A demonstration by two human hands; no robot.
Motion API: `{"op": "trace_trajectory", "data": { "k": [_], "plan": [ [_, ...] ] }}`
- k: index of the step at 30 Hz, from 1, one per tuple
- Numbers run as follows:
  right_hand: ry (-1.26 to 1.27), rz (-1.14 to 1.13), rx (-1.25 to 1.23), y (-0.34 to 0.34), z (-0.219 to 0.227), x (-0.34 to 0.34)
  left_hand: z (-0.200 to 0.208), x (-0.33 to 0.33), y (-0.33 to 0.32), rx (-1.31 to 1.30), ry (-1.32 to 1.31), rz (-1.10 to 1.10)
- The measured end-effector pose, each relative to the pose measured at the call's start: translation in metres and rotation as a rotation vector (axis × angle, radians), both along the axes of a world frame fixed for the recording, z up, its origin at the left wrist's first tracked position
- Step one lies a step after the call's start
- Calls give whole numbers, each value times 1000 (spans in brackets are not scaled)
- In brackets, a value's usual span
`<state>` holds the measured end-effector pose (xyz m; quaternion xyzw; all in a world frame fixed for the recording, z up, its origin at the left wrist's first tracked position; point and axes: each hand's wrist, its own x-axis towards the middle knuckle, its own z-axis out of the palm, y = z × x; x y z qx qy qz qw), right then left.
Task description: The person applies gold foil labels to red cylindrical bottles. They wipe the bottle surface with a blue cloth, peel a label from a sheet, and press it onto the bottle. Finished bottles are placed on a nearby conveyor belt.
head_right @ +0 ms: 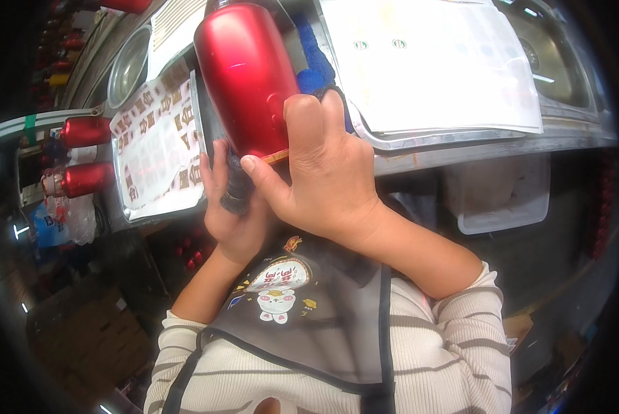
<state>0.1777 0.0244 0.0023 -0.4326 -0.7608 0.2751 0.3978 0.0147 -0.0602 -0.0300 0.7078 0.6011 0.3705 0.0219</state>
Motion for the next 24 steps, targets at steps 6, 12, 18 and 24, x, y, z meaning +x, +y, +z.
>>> {"op": "trace_trajectory", "data": {
  "k": [6, 12, 18, 24],
  "plan": [
    [52, 15, 69, 4, -7, 3, 6, 2, 3, 25, 71, -23],
    [122, 58, -79, 2, -5, 6, 16, 2, 9, 54, 132, -64],
    [246, 125, -148, 4, -5, 10, 12, 1, 8, 52, 140, -42],
    [144, 110, 13, 5, -6, 12, 11, 5, 9, 58, 158, -19]
  ]
}}
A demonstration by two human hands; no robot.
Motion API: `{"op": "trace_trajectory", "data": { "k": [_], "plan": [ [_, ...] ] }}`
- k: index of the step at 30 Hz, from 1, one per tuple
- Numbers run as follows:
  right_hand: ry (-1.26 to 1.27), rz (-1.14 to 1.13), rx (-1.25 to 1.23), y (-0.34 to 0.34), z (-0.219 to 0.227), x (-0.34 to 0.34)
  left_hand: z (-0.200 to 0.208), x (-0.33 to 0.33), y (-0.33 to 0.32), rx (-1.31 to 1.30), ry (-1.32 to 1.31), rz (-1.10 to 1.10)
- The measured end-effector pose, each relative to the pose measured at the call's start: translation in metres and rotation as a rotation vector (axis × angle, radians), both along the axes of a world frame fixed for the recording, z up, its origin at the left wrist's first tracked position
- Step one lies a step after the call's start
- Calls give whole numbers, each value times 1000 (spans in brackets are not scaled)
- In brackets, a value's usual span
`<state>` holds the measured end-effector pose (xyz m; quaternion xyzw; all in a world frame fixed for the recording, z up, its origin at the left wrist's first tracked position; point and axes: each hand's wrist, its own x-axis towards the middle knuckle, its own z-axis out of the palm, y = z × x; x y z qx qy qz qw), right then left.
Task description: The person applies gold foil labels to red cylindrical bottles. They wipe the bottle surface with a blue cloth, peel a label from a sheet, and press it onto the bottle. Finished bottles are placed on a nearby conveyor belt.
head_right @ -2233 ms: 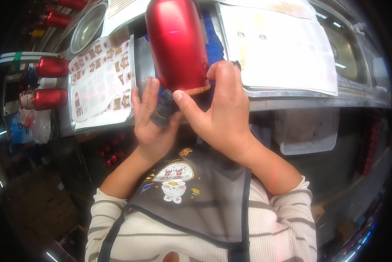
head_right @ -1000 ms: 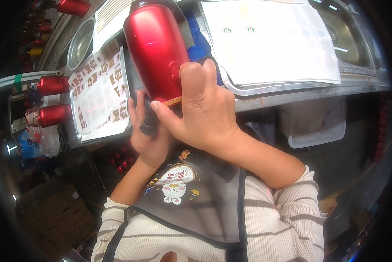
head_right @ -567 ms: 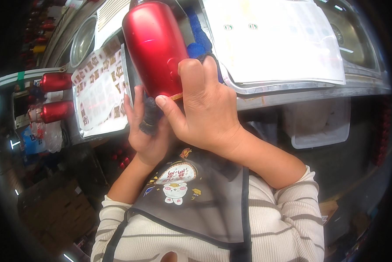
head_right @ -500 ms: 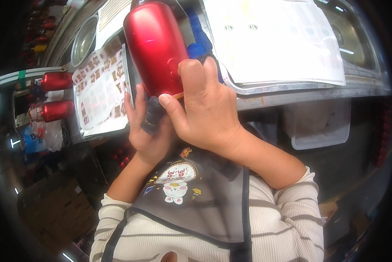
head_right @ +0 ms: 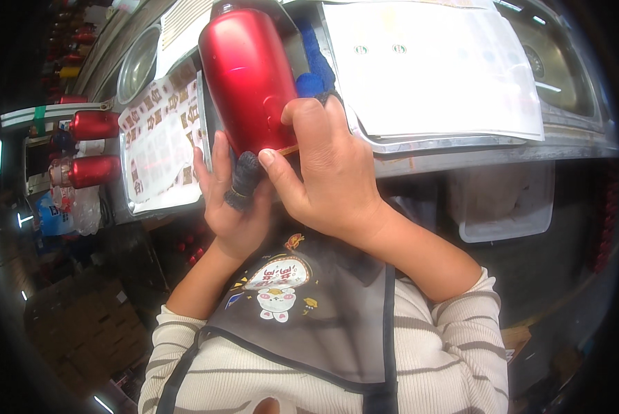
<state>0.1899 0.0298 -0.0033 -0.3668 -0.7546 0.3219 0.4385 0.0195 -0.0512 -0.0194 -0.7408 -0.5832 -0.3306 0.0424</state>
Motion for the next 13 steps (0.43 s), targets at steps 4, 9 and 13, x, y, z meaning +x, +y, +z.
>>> {"op": "trace_trajectory", "data": {
  "k": [4, 9, 13],
  "plan": [
    [34, 48, -151, -1, 1, 5, 13, 3, 2, 26, 107, -17],
    [239, 91, -301, 0, -11, 11, 31, 9, 11, 11, 152, -26],
    [292, 119, -389, -4, -15, 11, 31, 12, 15, 7, 214, -51]
  ]
}}
